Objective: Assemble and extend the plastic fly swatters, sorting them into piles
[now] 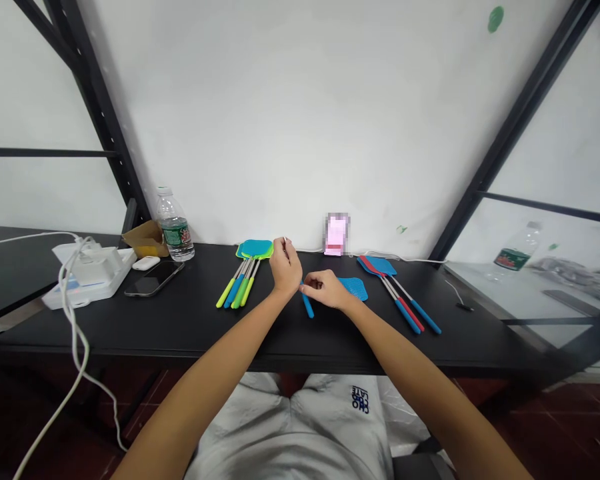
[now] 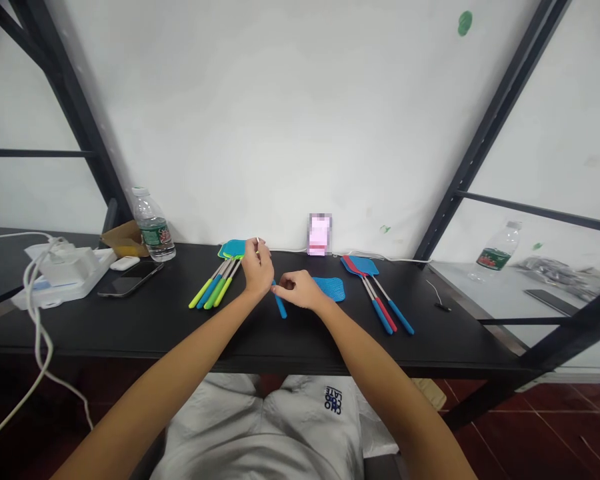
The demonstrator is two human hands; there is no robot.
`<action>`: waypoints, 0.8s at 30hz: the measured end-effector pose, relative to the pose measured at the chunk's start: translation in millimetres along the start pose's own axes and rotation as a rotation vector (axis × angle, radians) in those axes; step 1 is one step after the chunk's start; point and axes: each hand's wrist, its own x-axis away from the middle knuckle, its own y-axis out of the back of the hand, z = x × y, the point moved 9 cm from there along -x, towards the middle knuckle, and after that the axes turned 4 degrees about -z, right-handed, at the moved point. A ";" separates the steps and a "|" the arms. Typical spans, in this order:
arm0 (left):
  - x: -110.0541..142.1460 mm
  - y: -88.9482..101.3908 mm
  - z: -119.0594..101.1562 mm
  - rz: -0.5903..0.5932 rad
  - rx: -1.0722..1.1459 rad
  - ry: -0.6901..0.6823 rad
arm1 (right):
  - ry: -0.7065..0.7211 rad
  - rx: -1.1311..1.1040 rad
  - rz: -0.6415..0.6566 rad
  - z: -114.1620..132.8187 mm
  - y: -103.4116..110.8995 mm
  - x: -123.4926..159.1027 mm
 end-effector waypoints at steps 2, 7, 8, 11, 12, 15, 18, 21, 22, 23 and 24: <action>-0.4 1.7 -6.4 0.009 0.009 -0.029 | 0.009 0.052 -0.019 0.2 -1.4 -0.1; 11.6 -9.5 -23.1 0.159 -0.035 -0.136 | -0.026 0.196 -0.052 -12.1 -2.8 -1.6; 15.8 -13.7 -24.9 0.202 -0.045 -0.157 | -0.031 0.203 -0.066 -14.6 -1.4 -1.7; 28.2 -24.9 -29.3 0.307 -0.062 -0.236 | -0.003 0.175 -0.120 -17.3 4.4 -1.2; 31.6 -27.8 -30.7 0.335 -0.063 -0.264 | 0.007 0.163 -0.127 -18.0 5.4 -1.0; 39.1 -34.4 -34.4 0.402 -0.064 -0.338 | 0.008 0.150 -0.134 -23.5 6.0 -1.5; 44.1 -39.1 -37.7 0.451 -0.071 -0.390 | 0.006 0.150 -0.132 -30.1 5.0 -3.4; 47.5 -40.9 -41.7 0.476 -0.045 -0.422 | 0.011 0.146 -0.124 -34.2 4.5 -5.3; 48.1 -40.5 -43.1 0.474 -0.030 -0.431 | 0.010 0.146 -0.119 -35.0 4.5 -5.7; 48.3 -39.7 -44.5 0.467 -0.016 -0.438 | 0.008 0.150 -0.118 -35.4 5.0 -5.8; 48.3 -38.8 -45.5 0.459 -0.006 -0.443 | 0.004 0.157 -0.118 -35.5 5.7 -5.9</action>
